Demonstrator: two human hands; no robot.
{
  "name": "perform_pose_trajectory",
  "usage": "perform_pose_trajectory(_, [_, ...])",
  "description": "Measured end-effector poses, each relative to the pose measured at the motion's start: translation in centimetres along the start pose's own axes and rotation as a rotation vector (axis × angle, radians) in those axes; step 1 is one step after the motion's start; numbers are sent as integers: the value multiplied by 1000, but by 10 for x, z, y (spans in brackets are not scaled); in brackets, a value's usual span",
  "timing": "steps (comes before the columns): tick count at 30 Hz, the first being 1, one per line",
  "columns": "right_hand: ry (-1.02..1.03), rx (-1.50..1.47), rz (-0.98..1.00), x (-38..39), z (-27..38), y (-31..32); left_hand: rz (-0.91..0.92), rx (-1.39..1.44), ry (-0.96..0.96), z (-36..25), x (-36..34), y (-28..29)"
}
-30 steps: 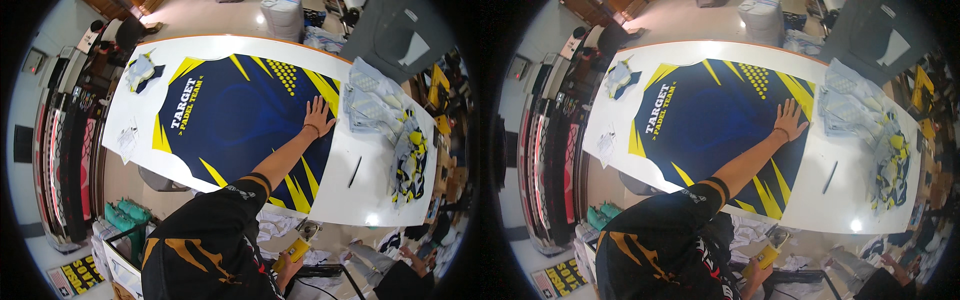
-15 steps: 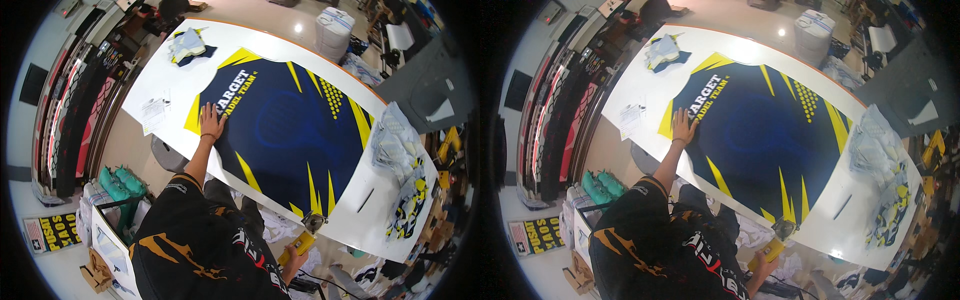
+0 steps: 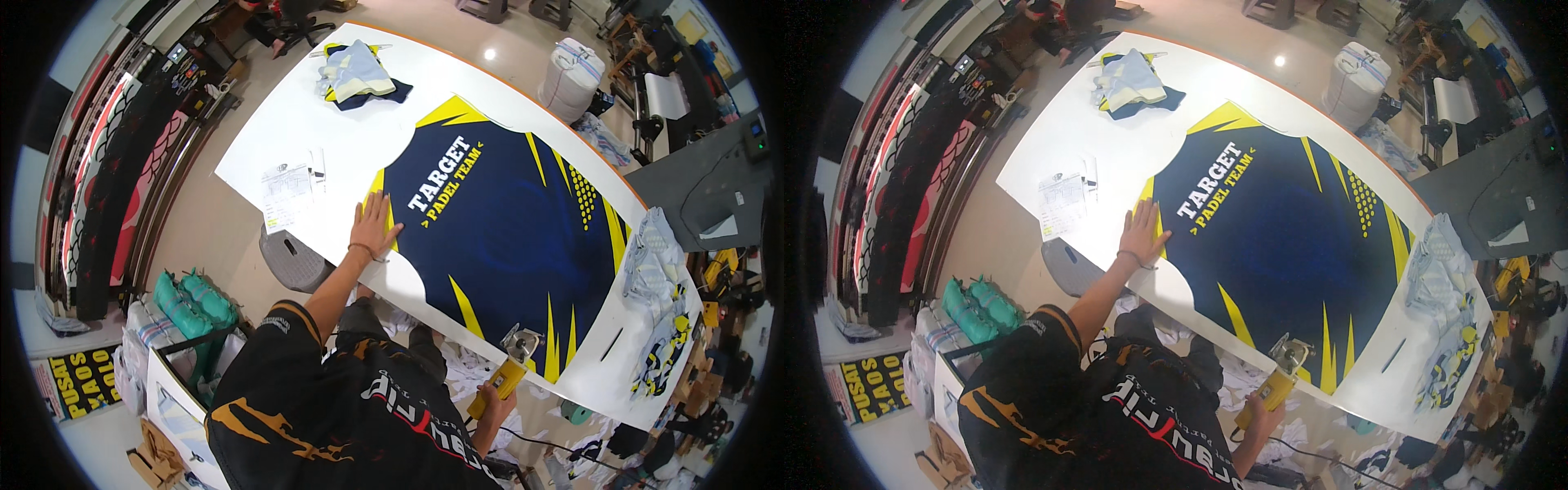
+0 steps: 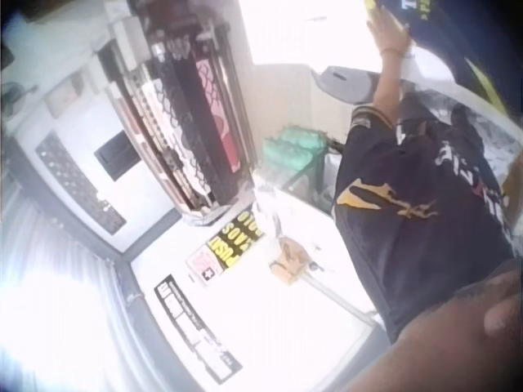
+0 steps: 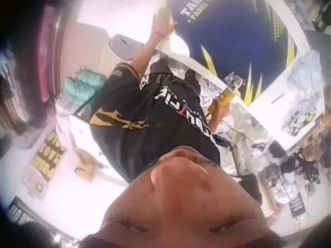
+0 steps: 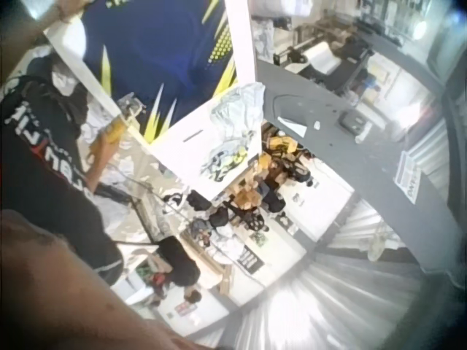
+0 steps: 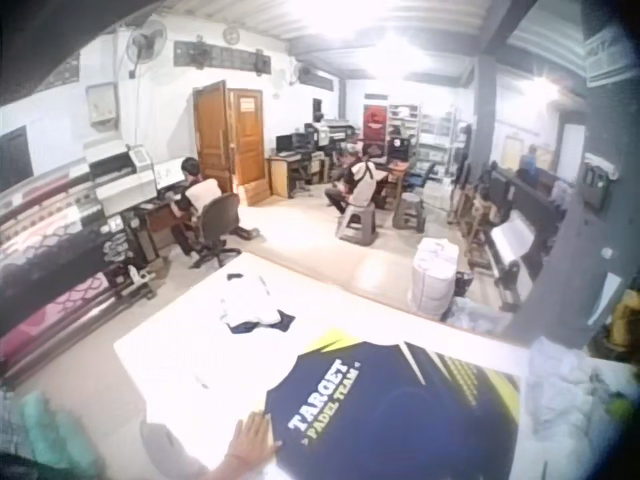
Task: The person uses a yellow electric fabric cutter to trim the edges of a large blue and yellow printed fabric piece laid on a white table. They guide the cutter along the perimeter, remove excess fabric scraps, and then fold the finished piece.
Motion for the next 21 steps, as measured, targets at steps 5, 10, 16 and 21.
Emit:
perform_pose_trajectory(5, [3, -25, 23, 16, -7, -64, 12, 24, -19, 3, 29, 4])
perform_pose_trajectory(10, [-32, -18, 33, 41, -2, -128, -94, 109, -81, 1, 33, 20])
perform_pose_trajectory(16, [-89, 13, 50, 59, -6, -177, -165, 196, -444, -1, -33, 54])
perform_pose_trajectory(21, [-94, 115, 36, 66, -5, -186, -88, 102, -292, 25, -25, 54])
Point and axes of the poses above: each hand's wrist, its own x-axis away from the middle knuckle, its own y-axis out of the back of the hand, z = x × y, the point moved 3 cm from there along -x, towards the middle knuckle, and after that the axes turned 12 degrees about z, right-handed, at the moved point
